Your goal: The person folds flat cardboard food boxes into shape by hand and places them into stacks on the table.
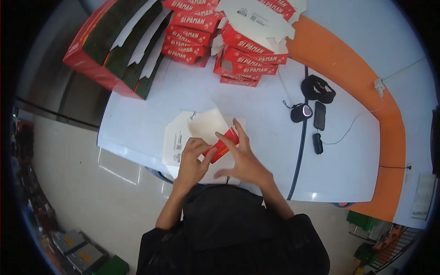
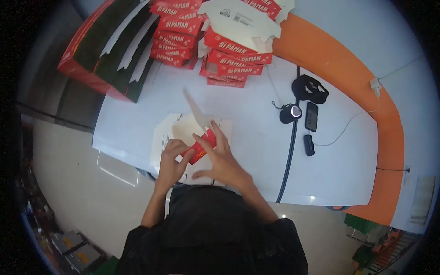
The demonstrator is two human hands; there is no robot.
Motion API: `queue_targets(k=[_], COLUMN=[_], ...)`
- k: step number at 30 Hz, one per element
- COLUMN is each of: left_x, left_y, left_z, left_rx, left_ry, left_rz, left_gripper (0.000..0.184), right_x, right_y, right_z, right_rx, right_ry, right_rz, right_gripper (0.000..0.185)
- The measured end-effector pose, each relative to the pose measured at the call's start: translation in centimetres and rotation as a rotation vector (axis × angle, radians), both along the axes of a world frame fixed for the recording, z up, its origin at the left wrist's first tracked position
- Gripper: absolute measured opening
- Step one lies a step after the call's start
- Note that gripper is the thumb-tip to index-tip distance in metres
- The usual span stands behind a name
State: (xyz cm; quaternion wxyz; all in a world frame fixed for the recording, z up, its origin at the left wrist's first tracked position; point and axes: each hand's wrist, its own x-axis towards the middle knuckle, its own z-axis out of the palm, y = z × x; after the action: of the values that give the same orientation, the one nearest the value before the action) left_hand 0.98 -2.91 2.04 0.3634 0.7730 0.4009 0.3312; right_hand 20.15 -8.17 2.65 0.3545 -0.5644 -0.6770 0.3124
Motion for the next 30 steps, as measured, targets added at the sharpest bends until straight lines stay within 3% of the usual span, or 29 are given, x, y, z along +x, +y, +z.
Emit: queue_targets(k=[1,3,5,6,9,11,14,15,17,20,26,30], left_x=[0.5,1.4,3.3,3.3,1.5,-0.2,-2.3,-2.7,-3.5,-3.7,-4.4,-4.8], left_y=[-0.4,-1.3,-2.5,-2.9,-2.5,-1.8,-1.9,-2.1,-3.1,-4.7,-4.9,-4.0], left_z=[0.2,0.9,4.1,4.0,1.7,-0.6,-5.0,-6.0,-7.8,-12.3,-16.3,-16.4], left_rx=[0.068,0.186,0.291,0.253,0.399,0.23,0.062,0.074,0.083,0.074,0.072,0.086], left_ry=[0.001,0.093,0.104,-0.05,-0.045,0.128,0.431,0.546,0.777,0.731,0.59,0.537], left_rz=[0.052,0.003,-0.011,-0.018,-0.019,-0.084,-0.159,-0.246,-0.421,-0.448,-0.401,-0.449], left_gripper=[0.012,0.035,0.051,0.068,0.075,0.082,0.089,0.09,0.091,0.088,0.074,0.079], right_x=[-0.7,-1.5,-0.7,0.6,6.1,10.8,17.5,20.1,23.2,25.9,21.5,18.2], right_y=[-0.6,-1.2,-0.8,-0.4,2.0,4.6,11.0,13.6,18.5,22.9,18.9,11.7], right_z=[0.5,-0.7,-2.2,-2.7,-0.4,2.8,7.3,8.3,9.4,6.6,2.3,-3.2], right_rx=[-0.005,0.093,0.169,0.257,0.564,0.67,0.64,0.585,0.449,0.391,0.466,0.252], right_ry=[-0.025,-0.058,0.104,0.137,0.297,0.332,0.52,0.605,0.471,0.381,0.523,0.568], right_rz=[-0.058,-0.201,-0.322,-0.354,-0.342,-0.328,-0.305,-0.188,-0.144,-0.391,-0.467,-0.404], right_gripper=[0.086,0.103,0.099,0.1,0.114,0.12,0.106,0.098,0.094,0.091,0.085,0.077])
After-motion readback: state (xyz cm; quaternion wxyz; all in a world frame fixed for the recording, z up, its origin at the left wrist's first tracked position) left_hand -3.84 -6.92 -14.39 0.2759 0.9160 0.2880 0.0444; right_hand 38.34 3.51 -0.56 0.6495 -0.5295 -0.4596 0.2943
